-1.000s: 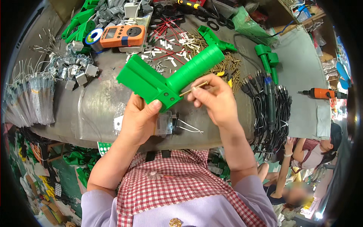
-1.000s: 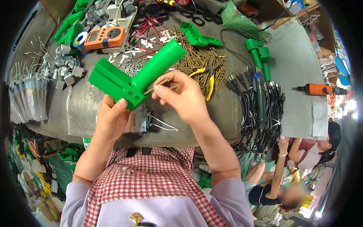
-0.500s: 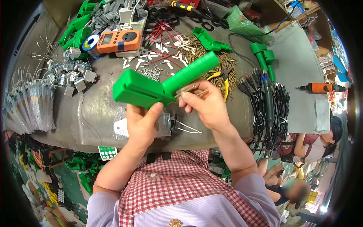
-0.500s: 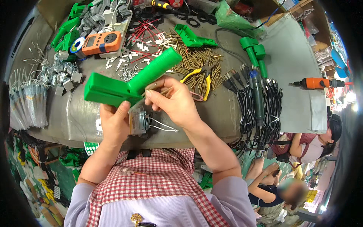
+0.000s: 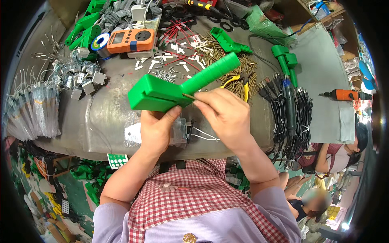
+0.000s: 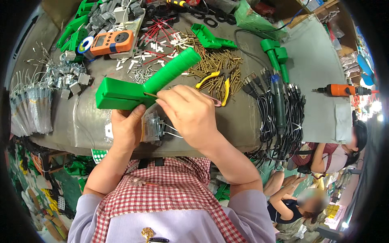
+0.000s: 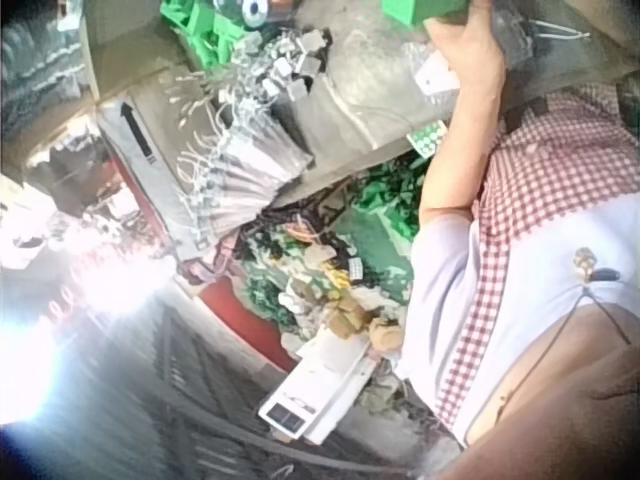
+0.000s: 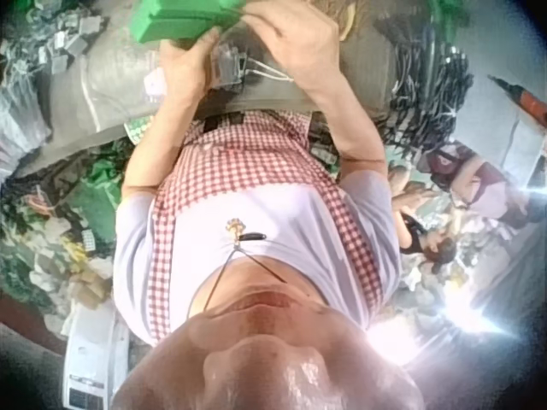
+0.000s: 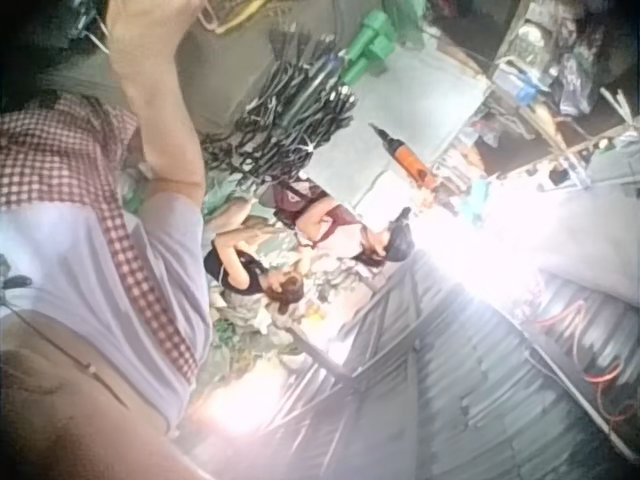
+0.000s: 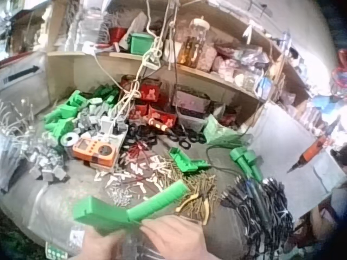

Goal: Assemble internal wiring and components into a green plastic electronic housing using an electric screwdriver.

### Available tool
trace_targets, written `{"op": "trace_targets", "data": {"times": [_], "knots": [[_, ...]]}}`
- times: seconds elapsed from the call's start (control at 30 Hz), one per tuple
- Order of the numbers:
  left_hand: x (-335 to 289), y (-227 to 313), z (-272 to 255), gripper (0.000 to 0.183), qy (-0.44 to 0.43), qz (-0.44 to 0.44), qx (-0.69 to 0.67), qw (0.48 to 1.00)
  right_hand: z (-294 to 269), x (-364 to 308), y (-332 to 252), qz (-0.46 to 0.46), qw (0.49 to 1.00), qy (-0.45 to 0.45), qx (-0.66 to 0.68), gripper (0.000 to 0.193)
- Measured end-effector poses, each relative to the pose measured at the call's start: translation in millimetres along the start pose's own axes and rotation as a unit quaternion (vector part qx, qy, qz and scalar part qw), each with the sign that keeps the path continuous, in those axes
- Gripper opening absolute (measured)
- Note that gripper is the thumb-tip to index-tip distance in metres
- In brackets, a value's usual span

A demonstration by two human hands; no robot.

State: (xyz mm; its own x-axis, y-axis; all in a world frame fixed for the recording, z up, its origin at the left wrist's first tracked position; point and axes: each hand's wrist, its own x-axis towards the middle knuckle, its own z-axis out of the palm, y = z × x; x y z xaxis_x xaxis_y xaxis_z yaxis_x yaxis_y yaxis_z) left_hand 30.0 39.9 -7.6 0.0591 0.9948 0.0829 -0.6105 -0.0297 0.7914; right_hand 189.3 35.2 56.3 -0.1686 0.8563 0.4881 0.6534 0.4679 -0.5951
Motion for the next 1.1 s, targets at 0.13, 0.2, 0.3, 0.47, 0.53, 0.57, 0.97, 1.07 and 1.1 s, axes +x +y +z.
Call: {"op": "trace_targets", "data": {"times": [0.13, 0.2, 0.3, 0.47, 0.53, 0.57, 0.97, 1.07, 1.1], "knots": [[4.2, 10.7, -3.2, 0.037, -0.045, -0.052, 0.075, 0.995, -13.7, 11.4, 6.0, -0.150, 0.975, -0.030, -0.164, 0.017], [11.4, 24.2, -6.9, 0.038, -0.059, -0.095, 0.112, 0.987, -21.9, 23.4, 12.8, -0.207, 0.964, -0.063, -0.153, 0.016], [17.1, 37.9, -6.7, 0.041, -0.101, -0.147, 0.168, 0.970, -30.6, 31.2, 21.3, -0.234, 0.958, -0.109, -0.123, 0.014], [17.9, 34.8, 6.9, 0.047, -0.087, -0.145, 0.223, 0.960, -23.6, 24.5, 15.7, -0.175, 0.967, -0.161, -0.091, 0.022], [21.3, 30.3, 0.6, 0.046, -0.109, -0.131, 0.179, 0.969, -17.2, 20.7, 12.0, -0.134, 0.979, -0.141, -0.062, 0.030], [22.2, 28.8, 0.3, 0.045, -0.101, -0.140, 0.136, 0.976, -17.2, 20.8, 12.1, -0.163, 0.983, -0.088, 0.001, 0.041], [27.2, 47.0, 5.0, 0.052, -0.155, -0.256, -0.019, 0.954, -48.9, 13.6, 1.2, -0.174, 0.951, -0.139, -0.215, 0.053], [22.7, 44.4, -0.4, 0.060, -0.254, -0.141, 0.199, 0.936, -65.6, 7.9, 10.4, -0.173, 0.945, -0.104, -0.257, 0.051], [20.2, 41.4, -3.3, 0.065, -0.324, -0.003, 0.413, 0.851, -69.3, 5.3, 11.2, -0.120, 0.964, -0.085, -0.220, 0.055]]}}
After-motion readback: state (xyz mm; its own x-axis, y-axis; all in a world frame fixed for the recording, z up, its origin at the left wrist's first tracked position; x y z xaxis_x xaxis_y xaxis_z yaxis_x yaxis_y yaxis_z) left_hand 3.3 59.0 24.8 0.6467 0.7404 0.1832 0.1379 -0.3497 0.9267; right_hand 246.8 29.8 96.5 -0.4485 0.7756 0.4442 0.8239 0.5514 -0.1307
